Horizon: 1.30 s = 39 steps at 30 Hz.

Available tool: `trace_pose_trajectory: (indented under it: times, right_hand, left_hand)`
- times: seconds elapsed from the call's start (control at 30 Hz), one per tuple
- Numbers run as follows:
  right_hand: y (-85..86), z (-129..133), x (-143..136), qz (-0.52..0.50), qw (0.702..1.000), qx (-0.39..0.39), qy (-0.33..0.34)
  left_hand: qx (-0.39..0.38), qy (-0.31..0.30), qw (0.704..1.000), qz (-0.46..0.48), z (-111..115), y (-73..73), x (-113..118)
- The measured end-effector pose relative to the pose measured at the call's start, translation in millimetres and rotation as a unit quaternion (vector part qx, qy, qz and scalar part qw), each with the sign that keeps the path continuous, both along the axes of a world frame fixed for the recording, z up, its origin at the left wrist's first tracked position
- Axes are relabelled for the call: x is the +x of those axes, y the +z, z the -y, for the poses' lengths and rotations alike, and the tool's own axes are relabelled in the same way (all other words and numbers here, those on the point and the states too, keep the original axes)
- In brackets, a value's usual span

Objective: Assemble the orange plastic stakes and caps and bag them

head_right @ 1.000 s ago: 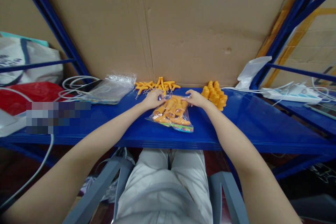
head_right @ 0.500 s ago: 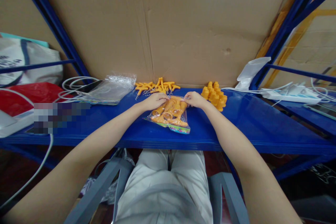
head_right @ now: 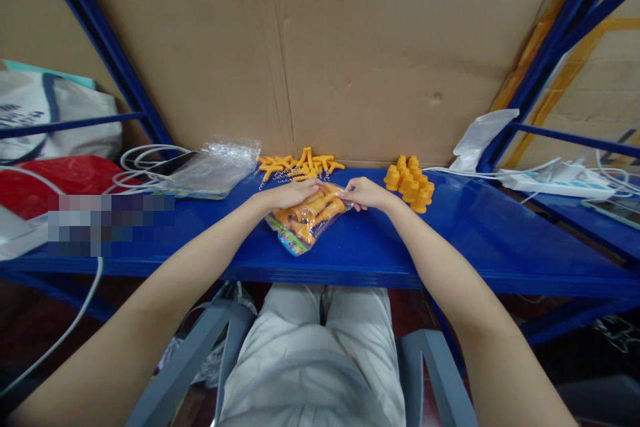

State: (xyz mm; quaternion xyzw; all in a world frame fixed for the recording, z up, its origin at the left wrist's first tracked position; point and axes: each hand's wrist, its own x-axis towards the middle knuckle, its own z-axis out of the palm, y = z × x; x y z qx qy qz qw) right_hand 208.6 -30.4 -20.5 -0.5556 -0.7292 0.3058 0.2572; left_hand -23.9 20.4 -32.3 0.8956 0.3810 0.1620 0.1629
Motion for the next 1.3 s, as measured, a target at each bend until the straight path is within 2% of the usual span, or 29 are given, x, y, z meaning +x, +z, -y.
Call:
trace_pose_trajectory:
  times: [0.13, 0.3, 0.53, 0.6, 0.7, 0.83, 0.93, 1.3]
  right_hand:
    - [1.1, 3, -6, 0.038, 0.999, 0.011, 0.008]
    - [0.1, 5, -12, 0.093, 0.995, 0.033, 0.025]
    - [2.5, 6, -10, 0.005, 0.993, -0.053, 0.105]
    - [3.6, 4, -9, -0.025, 0.992, -0.083, 0.091]
    - [2.6, 1, -9, -0.070, 0.989, -0.124, 0.034]
    - [-3.4, -3, -13, -0.131, 0.986, -0.087, -0.047]
    - [-6.3, -3, -18, -0.160, 0.982, -0.068, -0.079]
    - [-6.8, 5, -23, -0.204, 0.970, -0.134, 0.013]
  left_hand:
    - [-0.009, -0.013, 0.999, 0.028, 2, 1.2, 0]
    - [-0.027, -0.038, 0.999, 0.012, 9, 7.9, -1]
    - [0.008, -0.033, 0.998, 0.045, 16, 11.8, 3]
    - [0.015, -0.018, 0.998, 0.056, 17, 11.3, 5]
    - [0.022, 0.010, 0.997, 0.068, 19, 11.1, 7]
    - [0.022, 0.039, 0.996, 0.071, 22, 11.7, 10]
    - [0.027, 0.044, 0.995, 0.085, 23, 10.4, 13]
    - [0.080, 0.043, 0.986, 0.137, 19, 3.3, 18]
